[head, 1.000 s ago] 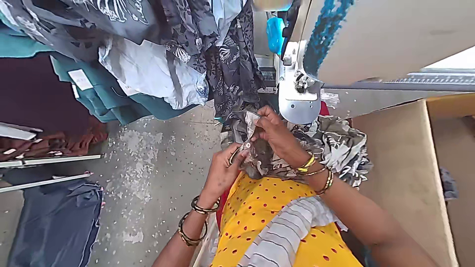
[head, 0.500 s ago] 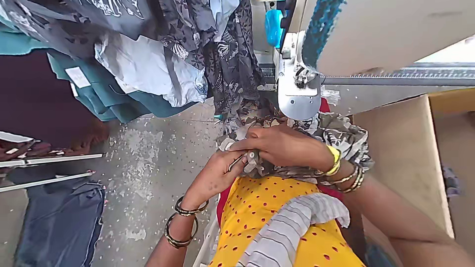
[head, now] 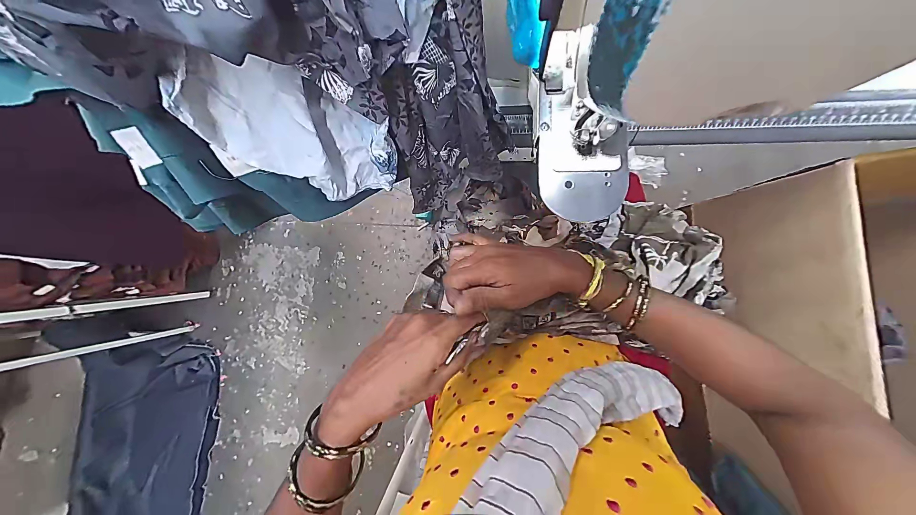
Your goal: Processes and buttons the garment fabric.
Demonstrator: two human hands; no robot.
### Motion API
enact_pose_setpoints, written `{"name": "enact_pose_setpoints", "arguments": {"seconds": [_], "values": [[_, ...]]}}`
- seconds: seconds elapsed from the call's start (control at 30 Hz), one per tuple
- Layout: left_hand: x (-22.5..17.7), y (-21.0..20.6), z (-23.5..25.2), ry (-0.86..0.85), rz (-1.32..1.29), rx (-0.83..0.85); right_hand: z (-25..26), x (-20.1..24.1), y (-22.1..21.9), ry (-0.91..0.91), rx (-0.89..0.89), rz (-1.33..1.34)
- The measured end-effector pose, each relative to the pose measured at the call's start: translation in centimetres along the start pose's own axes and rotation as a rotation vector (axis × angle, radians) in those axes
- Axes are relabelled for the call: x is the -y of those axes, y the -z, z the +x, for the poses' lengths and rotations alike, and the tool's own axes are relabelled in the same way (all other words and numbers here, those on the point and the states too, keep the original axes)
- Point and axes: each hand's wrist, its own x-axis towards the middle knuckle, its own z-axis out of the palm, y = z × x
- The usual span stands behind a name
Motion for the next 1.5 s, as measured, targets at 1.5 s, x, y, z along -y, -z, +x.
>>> {"name": "enact_pose_setpoints", "arguments": {"seconds": [1.5], "values": [[-0.3, -2.5, 1.8, 0.326, -0.045, -0.327, -3.0, 4.0, -5.3, -0.438, -0.511, -0.552]]}}
